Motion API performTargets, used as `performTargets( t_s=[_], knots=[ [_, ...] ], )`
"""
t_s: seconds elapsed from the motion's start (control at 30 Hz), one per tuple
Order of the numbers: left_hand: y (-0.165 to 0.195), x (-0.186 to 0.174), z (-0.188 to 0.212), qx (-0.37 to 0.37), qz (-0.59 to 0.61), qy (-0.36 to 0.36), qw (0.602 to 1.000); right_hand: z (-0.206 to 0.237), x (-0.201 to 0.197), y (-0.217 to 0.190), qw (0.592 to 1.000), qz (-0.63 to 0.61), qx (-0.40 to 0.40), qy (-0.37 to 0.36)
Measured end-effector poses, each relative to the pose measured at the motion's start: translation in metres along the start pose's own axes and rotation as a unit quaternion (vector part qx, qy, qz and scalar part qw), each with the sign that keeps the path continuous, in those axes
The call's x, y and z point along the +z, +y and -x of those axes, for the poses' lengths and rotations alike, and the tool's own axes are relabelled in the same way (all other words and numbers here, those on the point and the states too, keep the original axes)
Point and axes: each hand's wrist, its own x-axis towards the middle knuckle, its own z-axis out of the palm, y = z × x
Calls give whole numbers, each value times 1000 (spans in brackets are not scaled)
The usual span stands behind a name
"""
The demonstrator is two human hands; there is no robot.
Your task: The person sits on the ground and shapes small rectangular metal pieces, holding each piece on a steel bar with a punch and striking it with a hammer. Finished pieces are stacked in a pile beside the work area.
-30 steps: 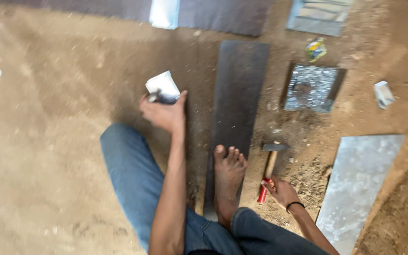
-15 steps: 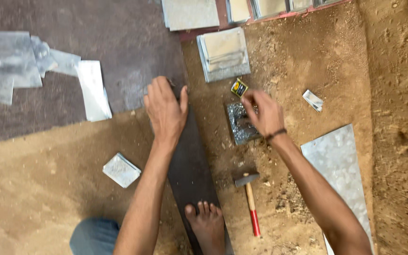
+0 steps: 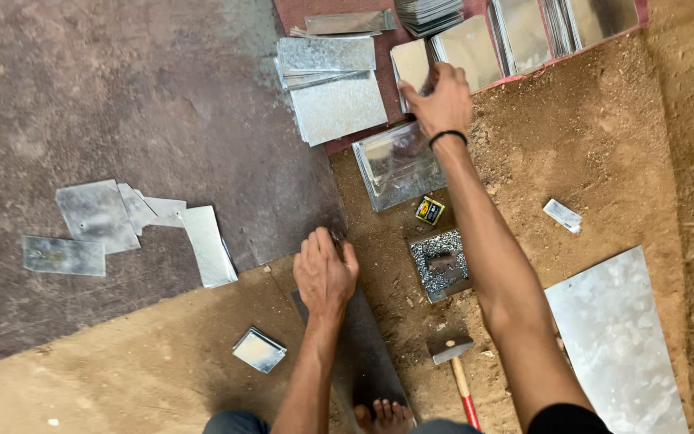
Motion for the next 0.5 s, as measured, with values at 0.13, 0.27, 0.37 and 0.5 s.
performTargets(
  t_s=[0.13, 0.27, 0.37, 0.5],
  knots=[
    [-2, 5, -1, -10, 7, -45, 999, -1, 7, -13, 999, 26, 7, 26],
    [-3, 8, 2, 7, 14, -2, 1000, 2, 1, -17, 997, -18, 78, -8],
    [-2, 8, 1, 5, 13, -10, 1000, -1, -1, -19, 997, -20, 74, -7],
    [-3, 11, 0, 2, 3, -22, 1000, -7, 8, -22, 999, 23, 41, 12]
  ],
)
